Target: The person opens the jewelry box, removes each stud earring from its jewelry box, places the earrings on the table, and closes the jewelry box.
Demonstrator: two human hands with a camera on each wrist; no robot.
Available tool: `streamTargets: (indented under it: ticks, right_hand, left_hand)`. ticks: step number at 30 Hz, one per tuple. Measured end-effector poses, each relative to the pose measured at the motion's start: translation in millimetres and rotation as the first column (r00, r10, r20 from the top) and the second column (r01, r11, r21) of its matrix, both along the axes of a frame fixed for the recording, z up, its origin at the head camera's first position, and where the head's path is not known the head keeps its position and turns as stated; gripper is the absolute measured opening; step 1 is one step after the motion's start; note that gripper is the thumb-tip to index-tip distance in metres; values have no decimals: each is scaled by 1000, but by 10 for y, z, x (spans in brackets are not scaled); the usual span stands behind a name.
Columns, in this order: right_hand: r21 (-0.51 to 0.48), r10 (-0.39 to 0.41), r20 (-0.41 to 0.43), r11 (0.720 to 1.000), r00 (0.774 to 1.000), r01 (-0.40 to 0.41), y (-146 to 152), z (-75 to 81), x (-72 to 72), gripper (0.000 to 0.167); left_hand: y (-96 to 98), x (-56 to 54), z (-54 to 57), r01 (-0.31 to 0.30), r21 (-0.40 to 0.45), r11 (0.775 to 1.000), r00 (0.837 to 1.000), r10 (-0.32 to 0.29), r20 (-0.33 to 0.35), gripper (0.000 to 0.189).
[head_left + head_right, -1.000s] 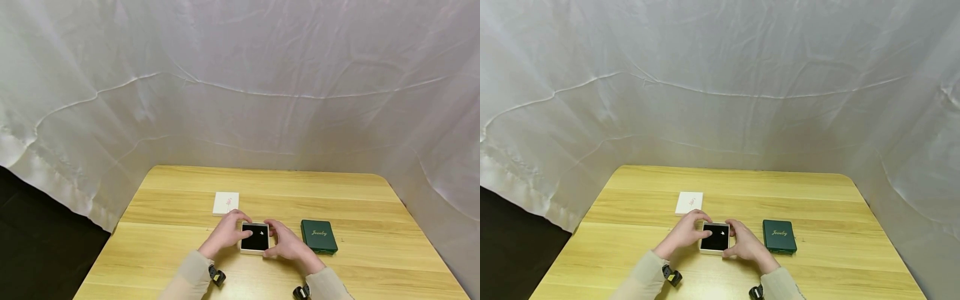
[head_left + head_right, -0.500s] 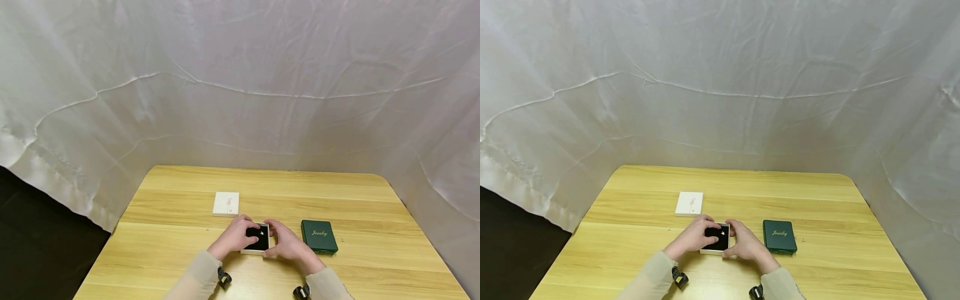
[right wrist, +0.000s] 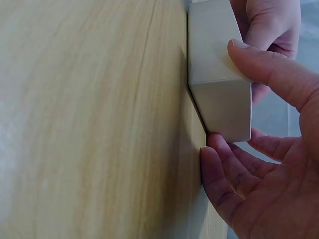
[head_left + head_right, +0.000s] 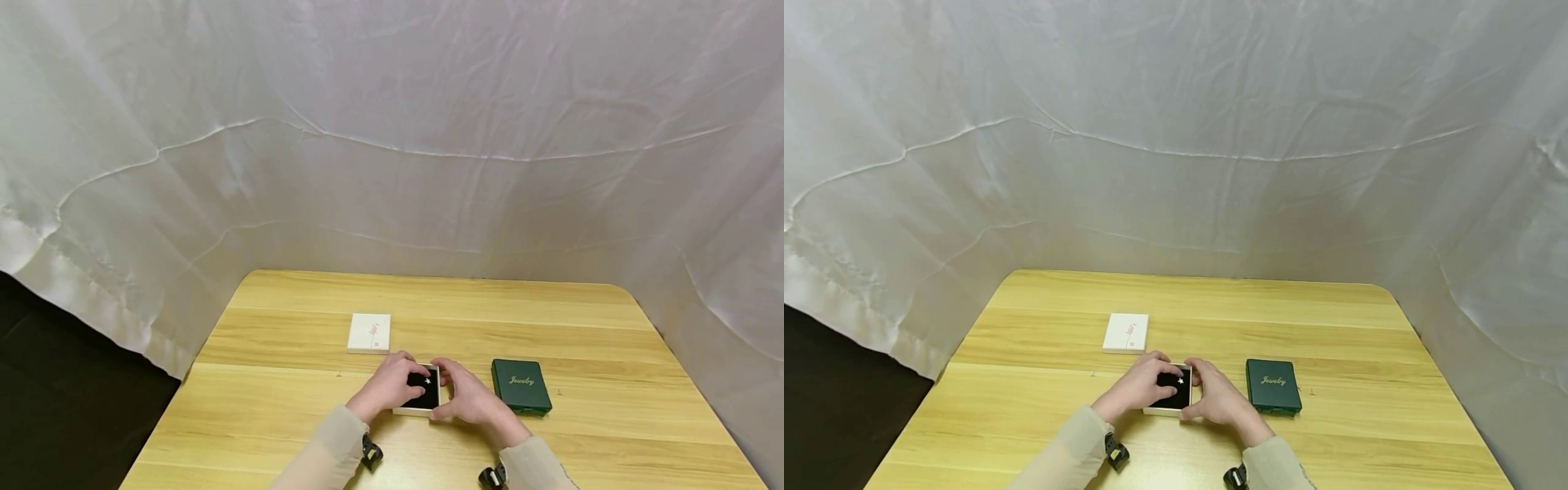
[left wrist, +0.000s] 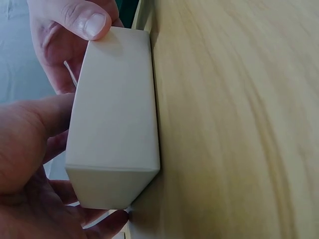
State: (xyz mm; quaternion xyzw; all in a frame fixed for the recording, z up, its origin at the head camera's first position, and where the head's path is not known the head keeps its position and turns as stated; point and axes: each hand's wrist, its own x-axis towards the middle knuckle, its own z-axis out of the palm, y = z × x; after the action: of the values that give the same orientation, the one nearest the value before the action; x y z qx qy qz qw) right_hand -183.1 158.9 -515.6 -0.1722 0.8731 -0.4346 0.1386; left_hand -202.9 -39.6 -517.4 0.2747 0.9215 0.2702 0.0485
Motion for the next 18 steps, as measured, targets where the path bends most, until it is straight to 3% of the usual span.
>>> streamTargets:
  ticks: [7,18]
  right_hand:
    - [12,-4,7,1000,1000,4,-3,-3,-1,90]
    - [0,-7,12,1000,1000,7,2,-3,4,90]
  left_hand:
    - [16,12,0,-18,26,1000,1000,18,5,19]
    - [71,-5,-31,-49,32,998,997,51,-50,7]
